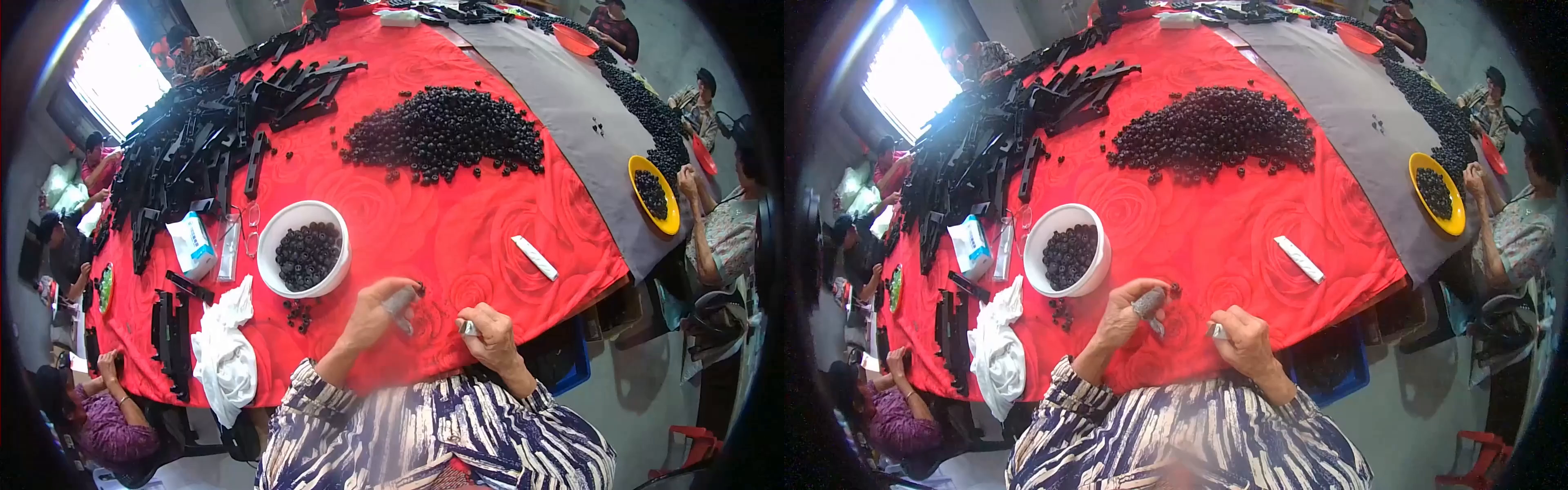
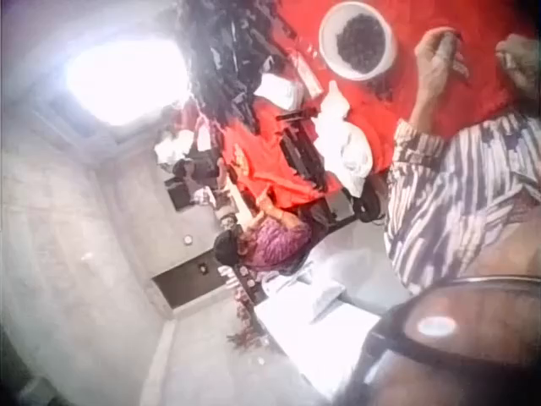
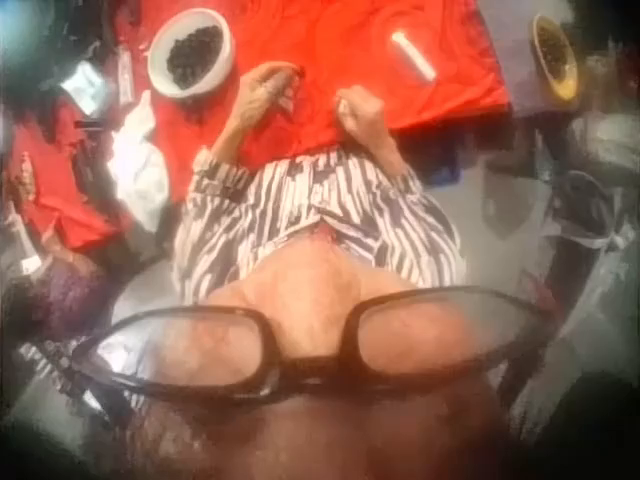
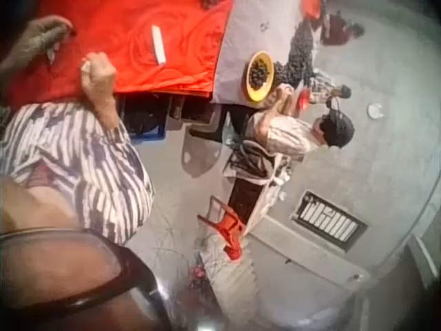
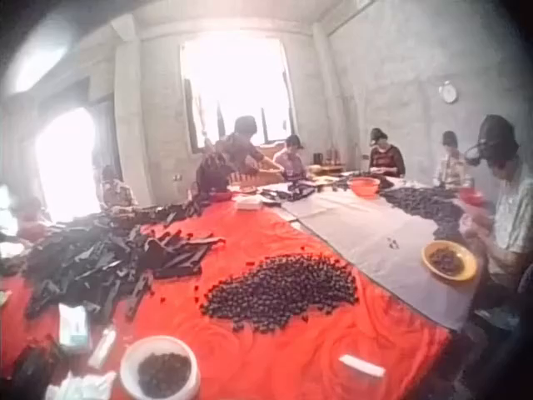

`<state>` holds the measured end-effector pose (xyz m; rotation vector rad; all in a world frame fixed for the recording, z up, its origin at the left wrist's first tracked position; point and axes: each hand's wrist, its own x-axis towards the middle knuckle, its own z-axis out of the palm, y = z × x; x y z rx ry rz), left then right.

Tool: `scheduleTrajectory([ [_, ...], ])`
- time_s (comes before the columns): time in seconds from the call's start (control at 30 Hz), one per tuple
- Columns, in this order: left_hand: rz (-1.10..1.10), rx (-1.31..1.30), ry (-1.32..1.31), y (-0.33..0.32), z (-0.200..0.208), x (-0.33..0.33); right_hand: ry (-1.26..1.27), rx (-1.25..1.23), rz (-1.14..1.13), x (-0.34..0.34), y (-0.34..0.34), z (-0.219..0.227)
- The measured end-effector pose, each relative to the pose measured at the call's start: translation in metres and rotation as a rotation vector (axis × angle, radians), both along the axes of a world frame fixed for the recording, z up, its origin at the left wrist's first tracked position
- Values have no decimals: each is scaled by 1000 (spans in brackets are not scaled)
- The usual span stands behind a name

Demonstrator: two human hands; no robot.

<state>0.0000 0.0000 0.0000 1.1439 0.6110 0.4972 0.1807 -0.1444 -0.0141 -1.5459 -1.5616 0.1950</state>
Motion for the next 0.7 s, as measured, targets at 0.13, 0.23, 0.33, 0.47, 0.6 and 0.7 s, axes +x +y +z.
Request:
scheduleTrajectory([
  [0.13, -58, -221, -125, -3, -10, 4, 19, 12, 46, -9, 13, 23],
  [0.23, -67, -331, -216, -1, -14, 2, -58, 12, 118, -15, 32, 51],
  [0.33, -97, -449, -337, 2, -24, 1, -153, 15, 217, -19, 55, 62],
  [0.47, -11, -580, -451, 5, -20, 4, -181, 41, 354, -19, 87, 56],
  [0.6, -148, -817, -704, 14, -26, -5, 8, 3, 476, -16, 111, 47],
  [0.7, -39, -635, -468, 16, -37, -5, 174, -1, 497, -15, 116, 37],
])
